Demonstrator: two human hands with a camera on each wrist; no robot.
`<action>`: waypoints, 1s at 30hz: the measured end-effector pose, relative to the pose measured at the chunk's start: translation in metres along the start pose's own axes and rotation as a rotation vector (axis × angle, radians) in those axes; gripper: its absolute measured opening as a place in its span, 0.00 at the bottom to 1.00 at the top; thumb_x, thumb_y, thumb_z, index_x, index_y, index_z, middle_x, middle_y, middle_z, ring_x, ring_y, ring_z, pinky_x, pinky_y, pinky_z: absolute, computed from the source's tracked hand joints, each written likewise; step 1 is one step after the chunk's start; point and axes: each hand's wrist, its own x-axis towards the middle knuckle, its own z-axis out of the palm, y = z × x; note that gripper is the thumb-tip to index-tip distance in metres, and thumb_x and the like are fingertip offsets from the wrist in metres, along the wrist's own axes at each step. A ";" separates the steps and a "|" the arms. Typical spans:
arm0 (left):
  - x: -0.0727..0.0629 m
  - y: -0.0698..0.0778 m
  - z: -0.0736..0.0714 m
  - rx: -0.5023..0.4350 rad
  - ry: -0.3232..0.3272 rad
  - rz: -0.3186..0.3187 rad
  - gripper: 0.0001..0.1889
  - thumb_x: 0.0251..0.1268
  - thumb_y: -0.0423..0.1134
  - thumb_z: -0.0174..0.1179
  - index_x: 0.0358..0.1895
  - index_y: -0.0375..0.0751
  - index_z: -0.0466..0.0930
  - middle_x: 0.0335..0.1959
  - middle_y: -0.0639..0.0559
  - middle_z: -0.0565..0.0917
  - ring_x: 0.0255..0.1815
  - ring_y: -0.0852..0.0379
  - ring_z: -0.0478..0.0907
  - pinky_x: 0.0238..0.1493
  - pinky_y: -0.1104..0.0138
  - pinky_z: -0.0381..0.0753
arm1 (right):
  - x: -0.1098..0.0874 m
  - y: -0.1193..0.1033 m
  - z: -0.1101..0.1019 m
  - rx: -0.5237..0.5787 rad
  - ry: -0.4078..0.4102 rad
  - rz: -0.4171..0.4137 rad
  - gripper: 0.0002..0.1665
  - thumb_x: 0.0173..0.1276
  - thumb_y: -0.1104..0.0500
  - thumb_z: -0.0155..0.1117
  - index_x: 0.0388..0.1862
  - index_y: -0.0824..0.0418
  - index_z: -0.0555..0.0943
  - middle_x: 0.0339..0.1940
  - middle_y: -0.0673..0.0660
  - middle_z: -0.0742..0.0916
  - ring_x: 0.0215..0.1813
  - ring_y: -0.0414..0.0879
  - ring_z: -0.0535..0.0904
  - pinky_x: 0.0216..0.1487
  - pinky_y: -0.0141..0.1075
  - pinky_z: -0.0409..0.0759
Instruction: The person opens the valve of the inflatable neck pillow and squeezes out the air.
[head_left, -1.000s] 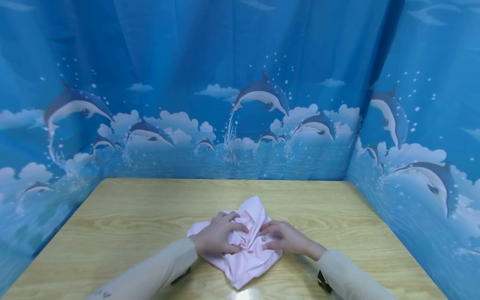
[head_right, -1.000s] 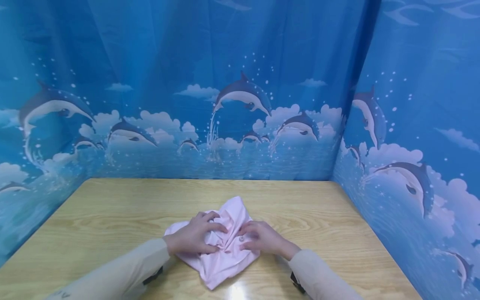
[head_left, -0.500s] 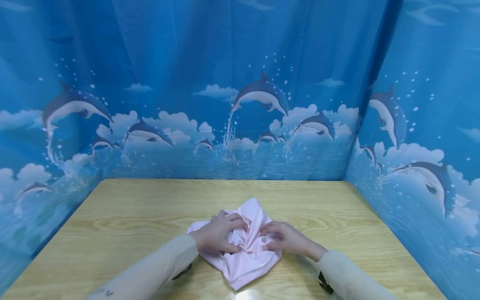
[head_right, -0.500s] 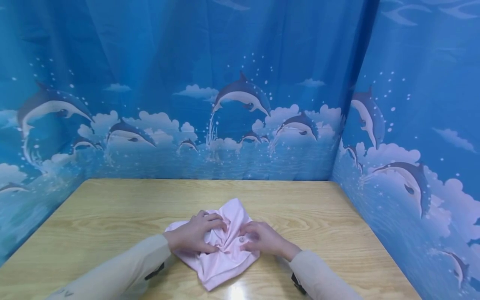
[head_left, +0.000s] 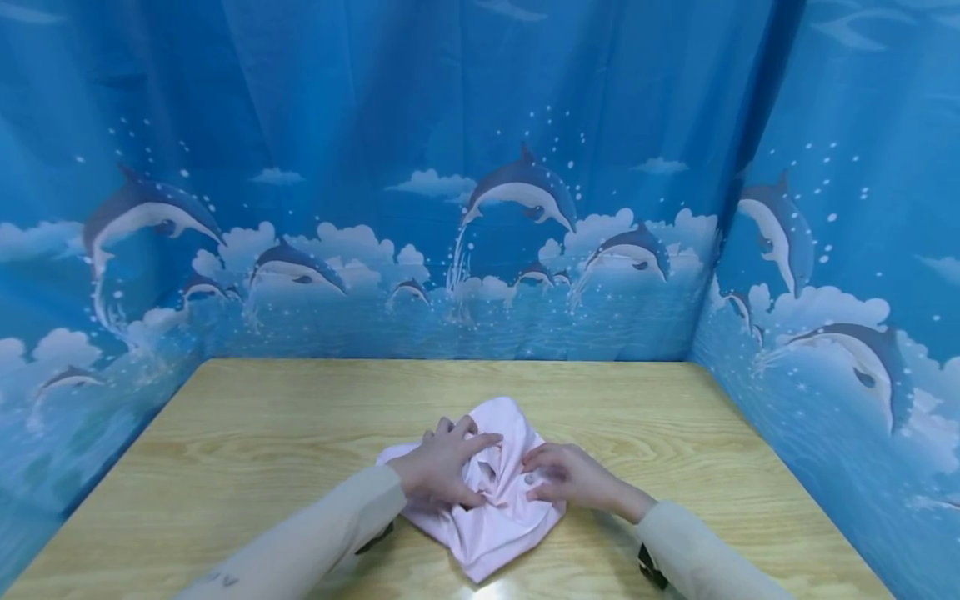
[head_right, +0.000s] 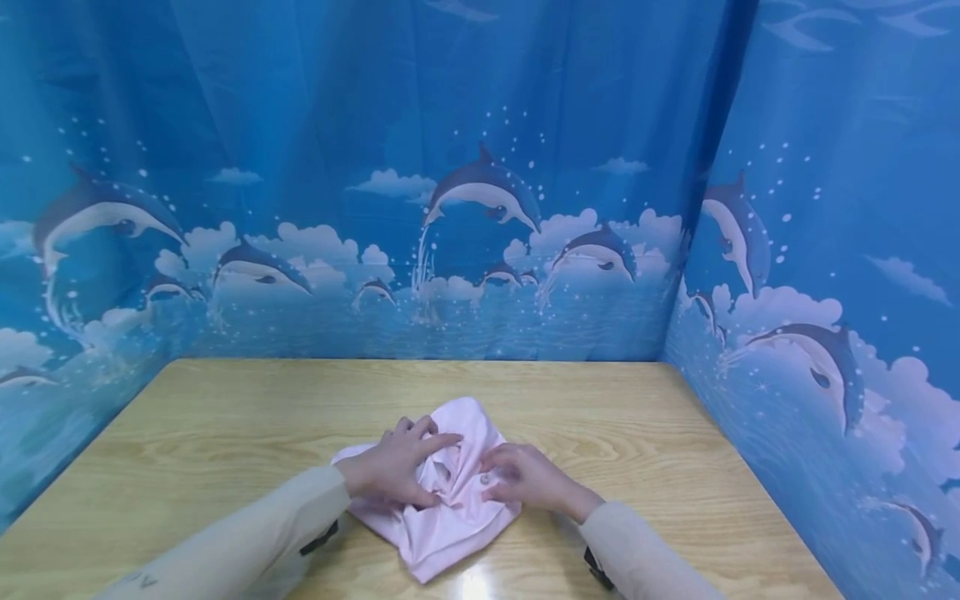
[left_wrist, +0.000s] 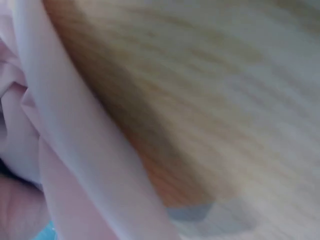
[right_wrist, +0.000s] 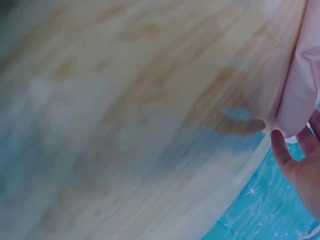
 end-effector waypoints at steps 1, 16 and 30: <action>0.001 0.000 -0.001 -0.007 -0.008 -0.006 0.46 0.34 0.66 0.65 0.65 0.65 0.62 0.56 0.52 0.64 0.49 0.51 0.62 0.43 0.55 0.69 | 0.000 0.000 0.000 -0.002 0.005 -0.006 0.17 0.53 0.50 0.68 0.40 0.57 0.82 0.47 0.56 0.84 0.51 0.50 0.78 0.56 0.42 0.74; 0.004 -0.004 0.002 -0.011 0.007 0.053 0.32 0.34 0.63 0.66 0.49 0.62 0.69 0.50 0.63 0.73 0.45 0.54 0.62 0.39 0.60 0.68 | -0.001 0.002 0.000 -0.022 0.021 -0.038 0.16 0.53 0.52 0.69 0.40 0.57 0.82 0.45 0.56 0.84 0.49 0.49 0.79 0.55 0.41 0.75; -0.002 0.004 0.000 -0.006 0.041 0.002 0.34 0.32 0.63 0.66 0.49 0.55 0.72 0.48 0.54 0.69 0.43 0.52 0.63 0.37 0.60 0.68 | 0.000 0.000 0.000 -0.011 0.023 -0.068 0.16 0.55 0.51 0.67 0.40 0.58 0.82 0.45 0.57 0.84 0.49 0.50 0.79 0.54 0.40 0.76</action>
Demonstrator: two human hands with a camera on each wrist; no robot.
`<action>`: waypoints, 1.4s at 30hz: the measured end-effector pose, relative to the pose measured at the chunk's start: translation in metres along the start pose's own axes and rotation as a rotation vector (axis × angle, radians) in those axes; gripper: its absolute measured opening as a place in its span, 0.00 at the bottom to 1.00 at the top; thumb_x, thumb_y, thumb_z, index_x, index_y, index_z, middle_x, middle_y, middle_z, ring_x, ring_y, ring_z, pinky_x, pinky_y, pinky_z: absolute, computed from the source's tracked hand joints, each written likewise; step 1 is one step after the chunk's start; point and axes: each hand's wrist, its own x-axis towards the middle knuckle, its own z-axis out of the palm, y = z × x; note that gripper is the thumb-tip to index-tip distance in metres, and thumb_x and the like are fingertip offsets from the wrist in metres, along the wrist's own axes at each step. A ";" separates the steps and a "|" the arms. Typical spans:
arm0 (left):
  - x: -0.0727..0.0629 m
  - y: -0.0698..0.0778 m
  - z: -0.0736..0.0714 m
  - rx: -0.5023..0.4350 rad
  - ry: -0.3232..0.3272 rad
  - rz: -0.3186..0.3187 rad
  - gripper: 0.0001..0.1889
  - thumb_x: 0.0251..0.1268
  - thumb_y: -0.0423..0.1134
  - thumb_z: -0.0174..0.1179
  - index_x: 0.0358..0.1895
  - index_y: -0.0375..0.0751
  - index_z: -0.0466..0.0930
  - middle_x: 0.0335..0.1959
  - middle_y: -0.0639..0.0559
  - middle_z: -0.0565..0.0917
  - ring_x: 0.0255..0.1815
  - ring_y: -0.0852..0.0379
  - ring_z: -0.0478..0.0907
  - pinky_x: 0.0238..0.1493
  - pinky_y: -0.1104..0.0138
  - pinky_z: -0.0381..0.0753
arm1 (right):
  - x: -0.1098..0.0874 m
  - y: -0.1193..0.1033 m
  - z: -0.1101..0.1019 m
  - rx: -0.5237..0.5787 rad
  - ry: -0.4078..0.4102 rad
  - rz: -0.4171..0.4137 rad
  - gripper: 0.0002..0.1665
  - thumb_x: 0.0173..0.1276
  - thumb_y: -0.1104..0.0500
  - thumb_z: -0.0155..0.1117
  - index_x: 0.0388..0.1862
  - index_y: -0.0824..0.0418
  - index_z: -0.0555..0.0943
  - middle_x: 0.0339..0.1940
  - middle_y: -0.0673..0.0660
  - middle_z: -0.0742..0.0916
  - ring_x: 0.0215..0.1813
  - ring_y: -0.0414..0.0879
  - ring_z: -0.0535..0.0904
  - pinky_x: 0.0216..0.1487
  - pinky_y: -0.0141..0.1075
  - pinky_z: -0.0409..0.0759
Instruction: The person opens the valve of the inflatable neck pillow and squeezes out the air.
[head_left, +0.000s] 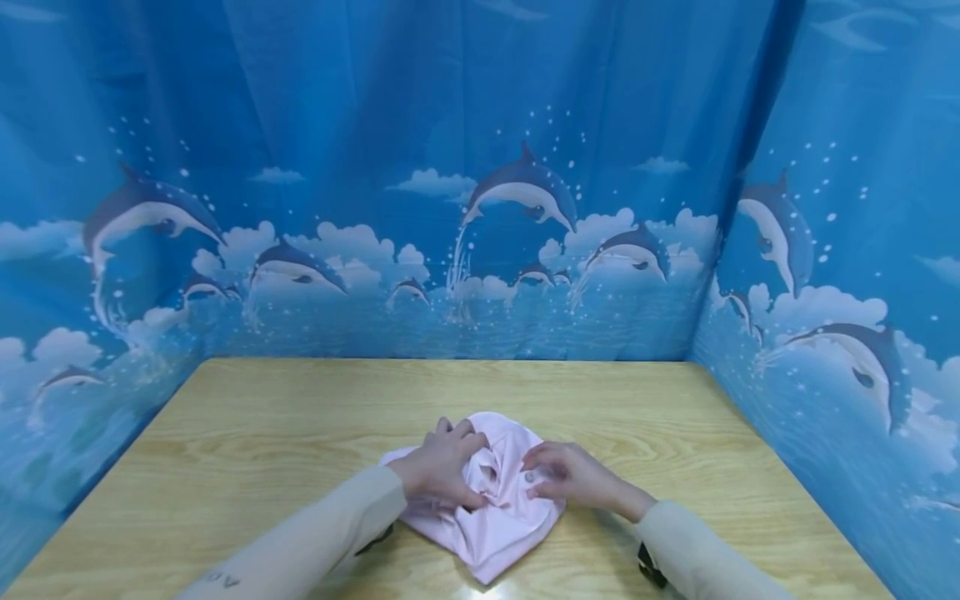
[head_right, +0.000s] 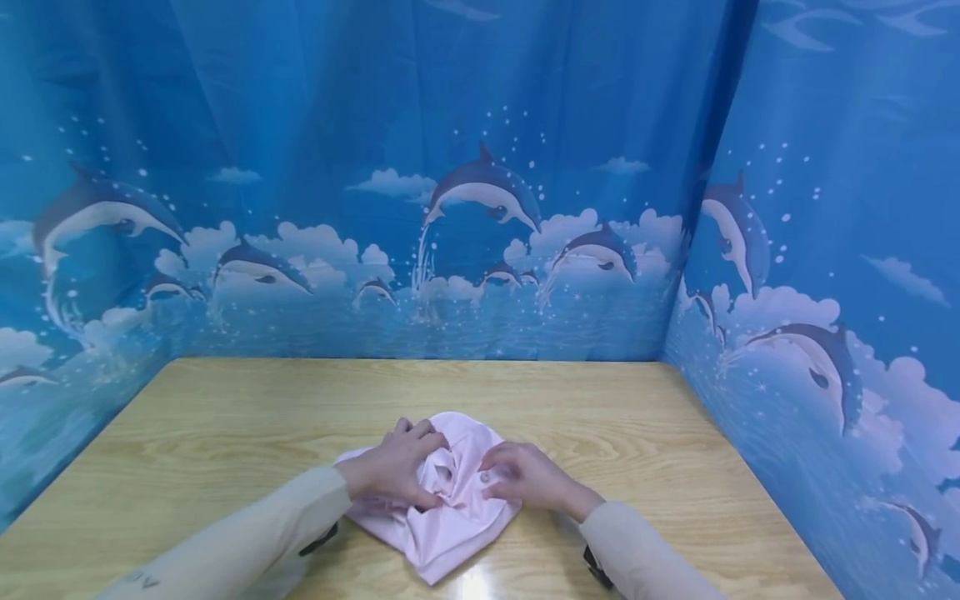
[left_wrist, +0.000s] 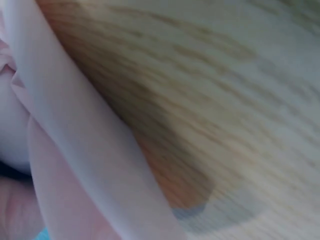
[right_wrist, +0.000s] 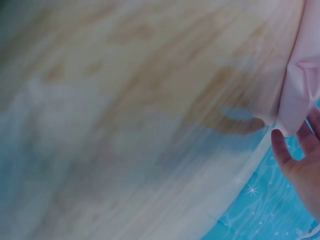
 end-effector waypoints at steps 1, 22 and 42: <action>-0.001 0.000 0.000 -0.002 0.007 -0.002 0.33 0.32 0.62 0.66 0.48 0.55 0.72 0.51 0.52 0.69 0.45 0.51 0.63 0.38 0.59 0.69 | 0.000 0.000 0.000 0.001 0.000 0.000 0.16 0.55 0.51 0.67 0.40 0.58 0.82 0.45 0.57 0.84 0.49 0.50 0.79 0.54 0.40 0.76; 0.006 -0.005 0.000 0.145 -0.026 0.139 0.37 0.36 0.71 0.60 0.50 0.52 0.66 0.52 0.53 0.72 0.52 0.53 0.68 0.56 0.60 0.70 | -0.001 -0.001 -0.001 -0.007 -0.019 0.027 0.16 0.55 0.51 0.67 0.40 0.57 0.82 0.46 0.57 0.84 0.49 0.50 0.79 0.54 0.40 0.76; 0.004 -0.006 0.008 0.021 0.037 0.036 0.39 0.32 0.68 0.64 0.50 0.50 0.71 0.66 0.40 0.60 0.55 0.44 0.65 0.57 0.53 0.68 | 0.000 0.000 -0.002 -0.013 0.011 0.022 0.15 0.54 0.54 0.68 0.40 0.58 0.82 0.45 0.57 0.84 0.49 0.49 0.79 0.53 0.39 0.76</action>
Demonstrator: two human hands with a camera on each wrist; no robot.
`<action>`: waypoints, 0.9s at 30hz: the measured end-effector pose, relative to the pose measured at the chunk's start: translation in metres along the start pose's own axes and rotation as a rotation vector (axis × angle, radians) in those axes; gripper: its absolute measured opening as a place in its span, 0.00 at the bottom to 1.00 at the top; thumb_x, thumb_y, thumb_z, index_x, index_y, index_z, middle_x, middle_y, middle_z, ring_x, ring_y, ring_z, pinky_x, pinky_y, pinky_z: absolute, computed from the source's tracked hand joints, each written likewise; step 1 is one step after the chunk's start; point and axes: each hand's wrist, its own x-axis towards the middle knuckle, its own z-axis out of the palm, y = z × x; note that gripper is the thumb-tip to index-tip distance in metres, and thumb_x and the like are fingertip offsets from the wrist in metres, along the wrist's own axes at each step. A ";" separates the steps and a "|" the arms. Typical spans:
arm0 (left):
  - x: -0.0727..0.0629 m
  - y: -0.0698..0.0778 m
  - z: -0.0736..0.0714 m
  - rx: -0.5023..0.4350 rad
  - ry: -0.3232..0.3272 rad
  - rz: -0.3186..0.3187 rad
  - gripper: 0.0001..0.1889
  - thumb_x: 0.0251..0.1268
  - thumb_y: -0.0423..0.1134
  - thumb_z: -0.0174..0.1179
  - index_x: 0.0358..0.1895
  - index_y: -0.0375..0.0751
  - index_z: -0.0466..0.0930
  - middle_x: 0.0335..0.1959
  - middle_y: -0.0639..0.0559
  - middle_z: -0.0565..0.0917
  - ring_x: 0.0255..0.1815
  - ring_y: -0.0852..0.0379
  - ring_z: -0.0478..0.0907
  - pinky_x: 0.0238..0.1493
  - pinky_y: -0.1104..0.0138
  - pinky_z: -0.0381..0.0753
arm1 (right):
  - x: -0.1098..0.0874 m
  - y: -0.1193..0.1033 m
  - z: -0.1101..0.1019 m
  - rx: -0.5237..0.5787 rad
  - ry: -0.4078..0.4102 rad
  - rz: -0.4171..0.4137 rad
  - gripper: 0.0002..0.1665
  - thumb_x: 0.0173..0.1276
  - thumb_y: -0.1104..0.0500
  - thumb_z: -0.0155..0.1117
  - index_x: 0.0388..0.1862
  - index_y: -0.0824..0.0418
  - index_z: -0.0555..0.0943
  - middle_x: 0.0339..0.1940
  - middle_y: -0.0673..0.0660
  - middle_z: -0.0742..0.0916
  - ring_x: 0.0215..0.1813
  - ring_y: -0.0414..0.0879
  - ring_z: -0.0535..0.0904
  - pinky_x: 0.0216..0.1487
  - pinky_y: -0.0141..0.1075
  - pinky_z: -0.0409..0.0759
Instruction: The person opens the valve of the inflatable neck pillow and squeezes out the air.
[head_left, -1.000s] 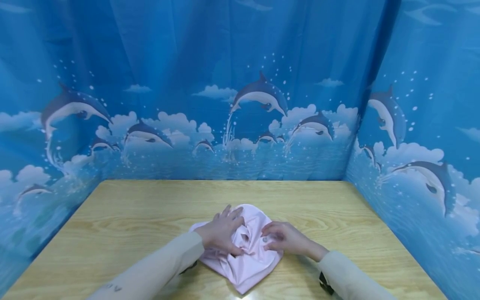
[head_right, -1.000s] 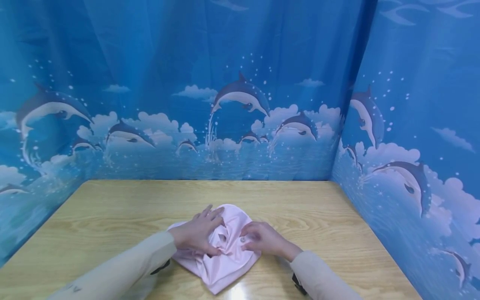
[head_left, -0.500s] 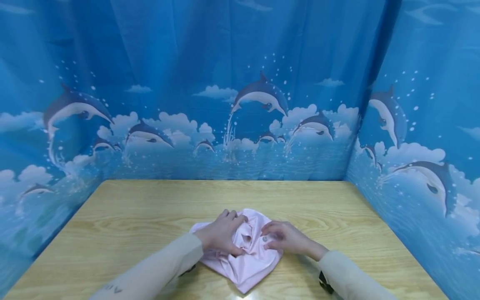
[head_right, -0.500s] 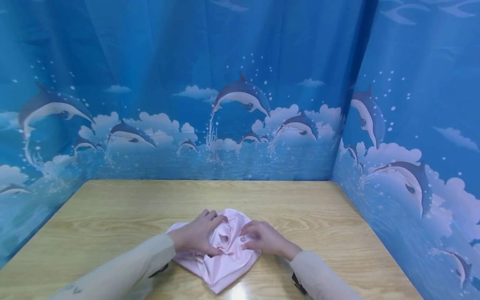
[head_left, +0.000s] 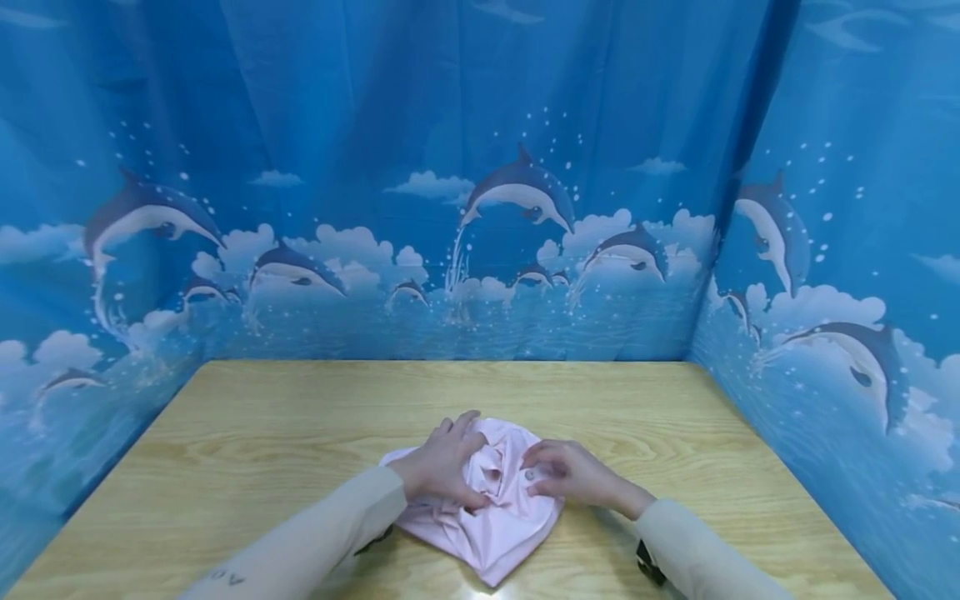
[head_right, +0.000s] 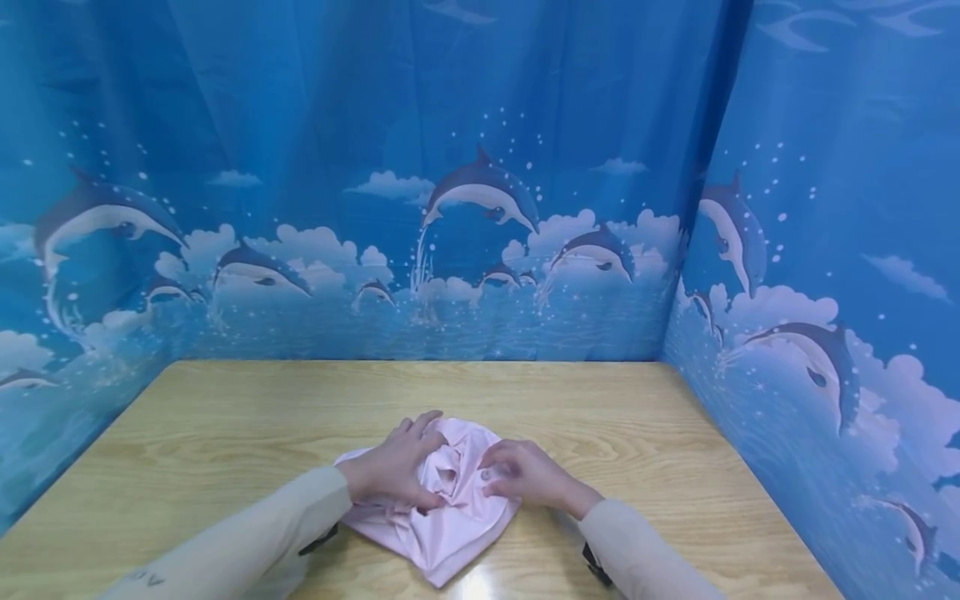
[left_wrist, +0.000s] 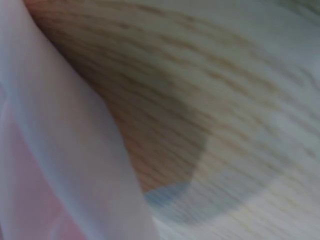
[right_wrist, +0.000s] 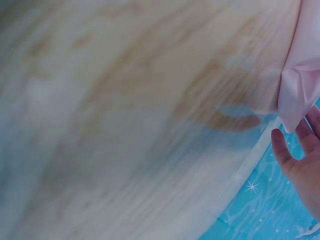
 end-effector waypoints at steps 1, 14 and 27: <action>0.000 0.000 -0.001 -0.007 -0.006 0.001 0.39 0.32 0.68 0.64 0.50 0.50 0.70 0.68 0.39 0.58 0.56 0.42 0.65 0.58 0.51 0.66 | 0.000 0.000 0.000 0.004 0.000 -0.003 0.15 0.54 0.54 0.68 0.40 0.58 0.82 0.45 0.57 0.85 0.49 0.49 0.79 0.53 0.39 0.76; 0.000 0.000 0.000 0.044 -0.024 0.014 0.45 0.35 0.71 0.60 0.60 0.51 0.66 0.58 0.52 0.72 0.51 0.53 0.65 0.52 0.59 0.67 | -0.001 0.001 -0.001 0.034 -0.015 0.002 0.14 0.56 0.53 0.67 0.40 0.57 0.82 0.45 0.56 0.84 0.49 0.49 0.79 0.53 0.37 0.76; -0.003 -0.003 0.004 -0.045 0.016 0.009 0.37 0.34 0.67 0.63 0.56 0.65 0.72 0.43 0.58 0.69 0.43 0.58 0.61 0.41 0.65 0.64 | 0.003 -0.004 -0.003 0.020 -0.033 0.074 0.16 0.54 0.52 0.67 0.41 0.55 0.82 0.47 0.53 0.84 0.52 0.49 0.78 0.57 0.44 0.74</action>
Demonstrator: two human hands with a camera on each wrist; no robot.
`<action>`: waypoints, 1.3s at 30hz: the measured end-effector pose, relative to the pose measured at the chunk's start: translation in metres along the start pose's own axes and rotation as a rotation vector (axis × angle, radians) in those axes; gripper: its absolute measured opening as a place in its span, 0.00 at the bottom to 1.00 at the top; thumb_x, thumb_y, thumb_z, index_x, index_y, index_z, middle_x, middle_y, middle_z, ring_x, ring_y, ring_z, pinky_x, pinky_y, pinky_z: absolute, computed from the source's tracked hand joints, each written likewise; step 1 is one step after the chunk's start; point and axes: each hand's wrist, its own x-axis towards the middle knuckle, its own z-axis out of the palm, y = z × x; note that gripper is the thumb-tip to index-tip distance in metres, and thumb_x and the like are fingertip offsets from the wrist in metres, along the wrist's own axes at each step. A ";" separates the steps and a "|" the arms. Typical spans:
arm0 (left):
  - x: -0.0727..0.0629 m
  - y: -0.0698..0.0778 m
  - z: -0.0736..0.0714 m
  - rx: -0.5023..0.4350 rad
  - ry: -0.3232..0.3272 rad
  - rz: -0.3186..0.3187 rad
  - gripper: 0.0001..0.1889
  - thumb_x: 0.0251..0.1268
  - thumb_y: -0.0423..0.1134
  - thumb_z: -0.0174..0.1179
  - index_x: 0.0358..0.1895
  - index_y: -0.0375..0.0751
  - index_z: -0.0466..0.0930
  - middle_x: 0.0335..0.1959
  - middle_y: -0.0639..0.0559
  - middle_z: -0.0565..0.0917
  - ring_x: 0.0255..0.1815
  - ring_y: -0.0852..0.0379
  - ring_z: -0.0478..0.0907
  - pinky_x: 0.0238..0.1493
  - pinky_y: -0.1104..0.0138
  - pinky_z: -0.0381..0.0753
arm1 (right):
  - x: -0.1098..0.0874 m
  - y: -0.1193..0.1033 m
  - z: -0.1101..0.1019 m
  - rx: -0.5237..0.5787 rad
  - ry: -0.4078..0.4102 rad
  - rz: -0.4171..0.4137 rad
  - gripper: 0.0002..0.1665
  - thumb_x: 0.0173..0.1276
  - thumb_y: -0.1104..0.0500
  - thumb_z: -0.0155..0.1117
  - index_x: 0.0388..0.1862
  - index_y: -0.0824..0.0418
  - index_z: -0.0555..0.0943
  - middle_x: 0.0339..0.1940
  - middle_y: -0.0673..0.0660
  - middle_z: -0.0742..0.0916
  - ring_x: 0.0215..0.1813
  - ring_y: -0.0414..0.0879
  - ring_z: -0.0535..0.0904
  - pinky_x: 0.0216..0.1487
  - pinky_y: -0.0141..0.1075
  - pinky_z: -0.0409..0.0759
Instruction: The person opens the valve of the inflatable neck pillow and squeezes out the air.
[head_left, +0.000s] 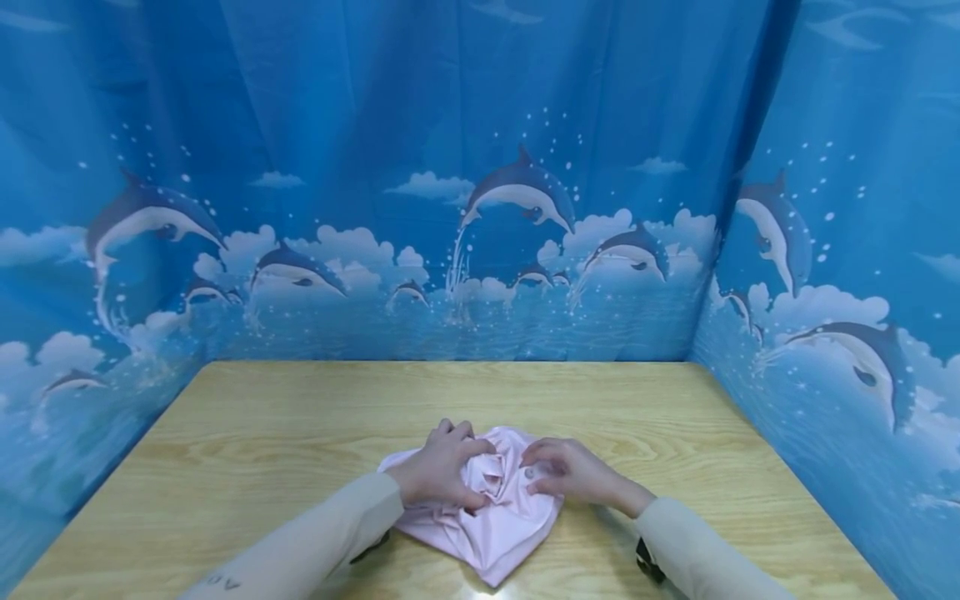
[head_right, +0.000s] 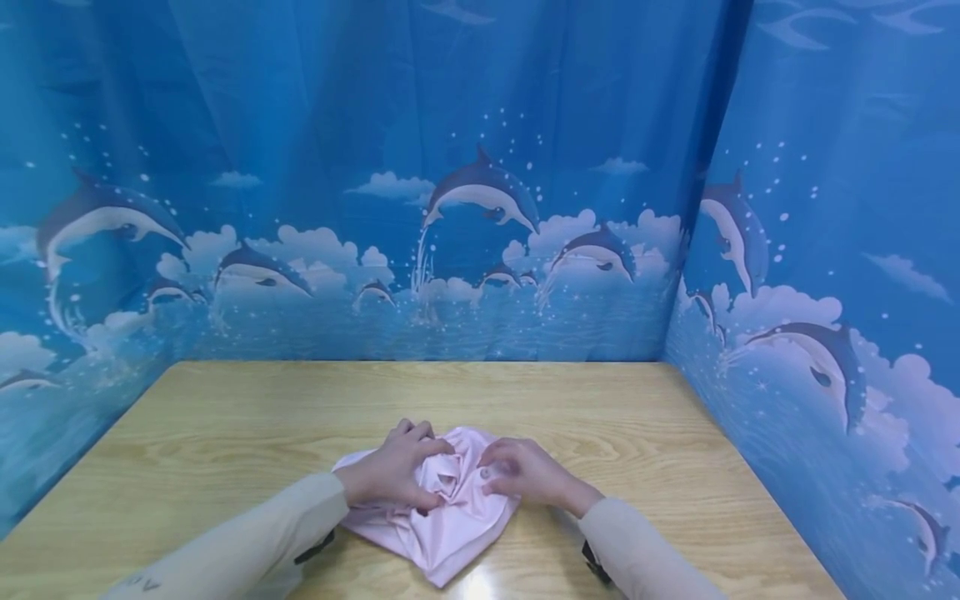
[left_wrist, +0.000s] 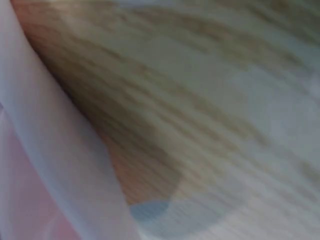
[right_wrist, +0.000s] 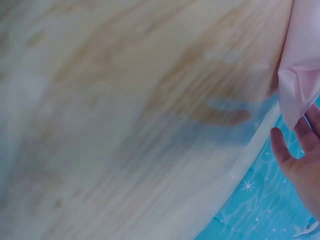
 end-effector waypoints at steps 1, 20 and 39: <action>0.000 0.000 0.000 -0.011 0.002 -0.005 0.36 0.33 0.66 0.64 0.55 0.64 0.72 0.42 0.58 0.69 0.42 0.58 0.61 0.40 0.65 0.64 | 0.000 0.000 0.000 0.002 -0.003 0.005 0.16 0.54 0.52 0.67 0.42 0.55 0.82 0.47 0.53 0.84 0.52 0.49 0.77 0.57 0.45 0.73; -0.013 0.005 -0.002 0.052 0.025 0.034 0.30 0.51 0.64 0.54 0.60 0.63 0.69 0.62 0.52 0.67 0.59 0.40 0.62 0.57 0.39 0.60 | -0.001 0.002 0.003 -0.064 0.017 -0.088 0.15 0.53 0.52 0.68 0.39 0.57 0.82 0.44 0.56 0.85 0.49 0.50 0.79 0.53 0.40 0.76; -0.020 0.021 -0.023 -0.006 -0.165 -0.039 0.43 0.40 0.75 0.55 0.63 0.60 0.62 0.66 0.49 0.60 0.62 0.29 0.57 0.54 0.32 0.59 | -0.002 0.001 0.004 -0.047 0.002 -0.058 0.16 0.55 0.53 0.68 0.41 0.57 0.82 0.48 0.58 0.84 0.51 0.53 0.78 0.55 0.44 0.75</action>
